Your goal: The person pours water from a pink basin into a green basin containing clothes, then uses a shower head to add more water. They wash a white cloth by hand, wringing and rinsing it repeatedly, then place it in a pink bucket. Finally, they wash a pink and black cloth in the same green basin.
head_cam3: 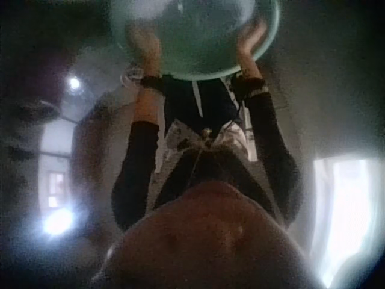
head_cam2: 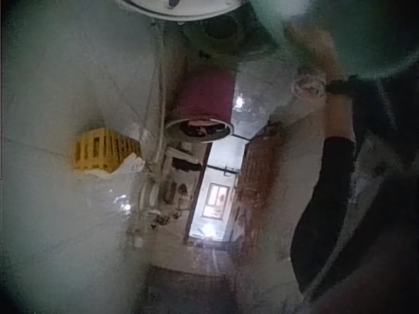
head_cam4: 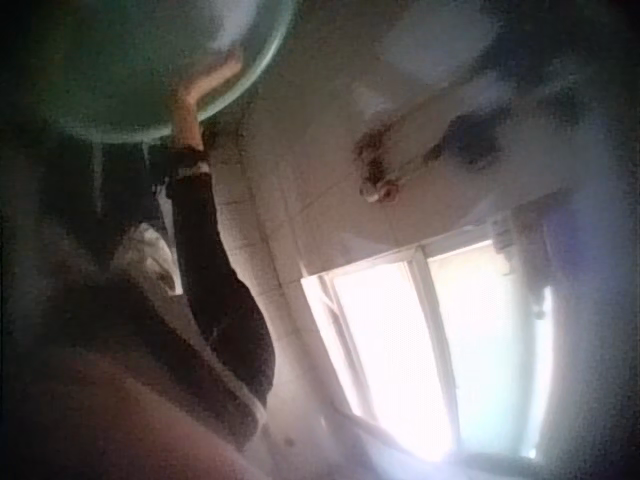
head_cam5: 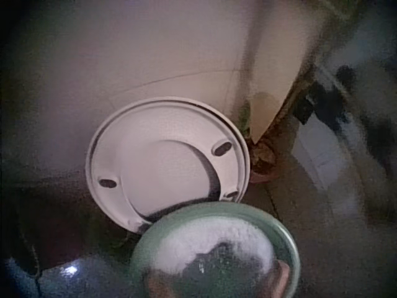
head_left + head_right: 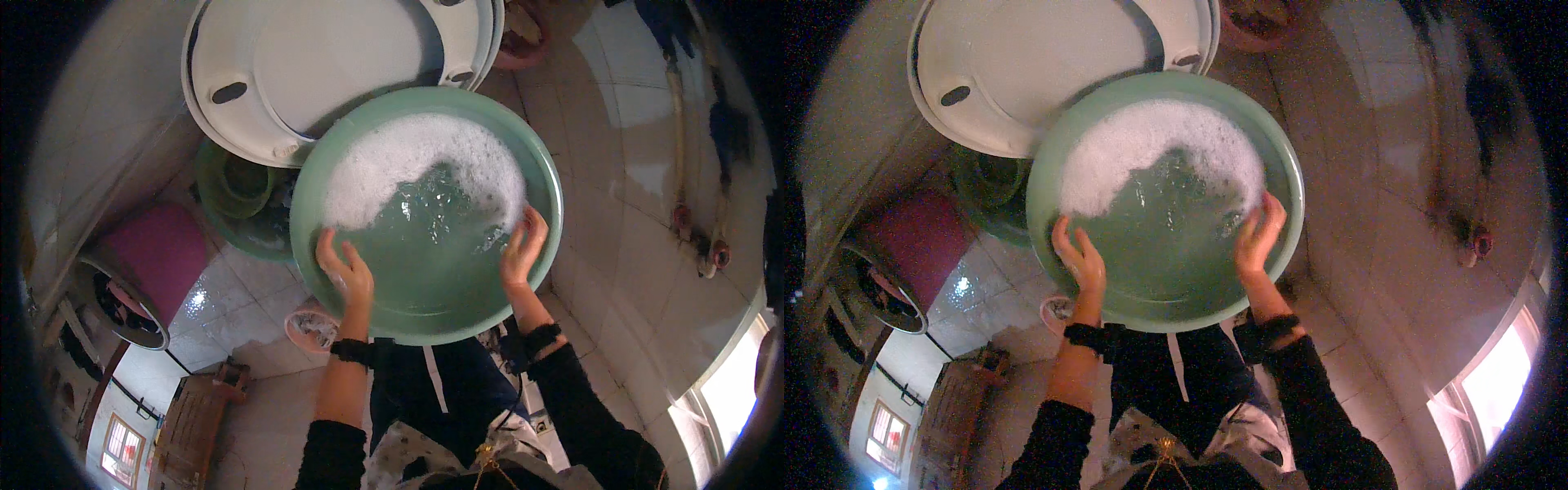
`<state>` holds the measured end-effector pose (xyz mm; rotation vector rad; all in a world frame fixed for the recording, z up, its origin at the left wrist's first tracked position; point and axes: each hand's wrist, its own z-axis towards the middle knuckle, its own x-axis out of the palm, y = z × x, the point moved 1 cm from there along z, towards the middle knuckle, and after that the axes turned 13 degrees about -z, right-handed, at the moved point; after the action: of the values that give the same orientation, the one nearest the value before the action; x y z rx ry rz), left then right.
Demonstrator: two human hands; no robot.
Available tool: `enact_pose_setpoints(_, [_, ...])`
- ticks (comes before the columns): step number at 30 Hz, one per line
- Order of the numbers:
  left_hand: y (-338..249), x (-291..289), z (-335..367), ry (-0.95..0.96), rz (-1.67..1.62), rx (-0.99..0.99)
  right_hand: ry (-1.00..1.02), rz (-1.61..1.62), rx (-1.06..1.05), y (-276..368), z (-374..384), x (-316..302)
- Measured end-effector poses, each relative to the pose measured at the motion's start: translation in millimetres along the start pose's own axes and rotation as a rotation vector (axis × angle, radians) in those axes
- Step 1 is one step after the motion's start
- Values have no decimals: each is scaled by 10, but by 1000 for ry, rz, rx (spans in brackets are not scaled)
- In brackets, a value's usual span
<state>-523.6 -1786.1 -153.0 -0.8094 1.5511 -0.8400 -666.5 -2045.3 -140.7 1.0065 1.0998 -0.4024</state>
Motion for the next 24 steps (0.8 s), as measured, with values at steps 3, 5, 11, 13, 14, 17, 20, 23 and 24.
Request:
enact_pose_setpoints(3, [51, 132, -105, -141, -19, -39, -82, 24, 196, -255, -145, 87])
enact_pose_setpoints(5, [134, 334, -98, -268, -154, -108, -150, 81, 224, -323, -139, 288])
enact_pose_setpoints(11, [271, 774, 230, -377, -327, -112, -227, 261, 246, -14, 258, 908])
enact_pose_setpoints(13, [226, 886, 369, -352, -449, -119, -228, 302, 217, 197, 430, 1045])
enact_pose_setpoints(14, [191, 942, 425, -336, -555, -161, -231, 347, 168, 312, 505, 1109])
enact_pose_setpoints(17, [13, 1040, 595, -261, -642, -131, -129, 332, 68, 694, 575, 1216])
enact_pose_setpoints(20, [-175, 1164, 730, -219, -850, -155, 19, 497, 52, 1117, 537, 1352])
enact_pose_setpoints(23, [-281, 1224, 847, -121, -996, -336, 262, 921, 280, 1501, 484, 1457])
enact_pose_setpoints(24, [-291, 1193, 888, -132, -1198, -461, 350, 1055, 362, 1631, 459, 1462])
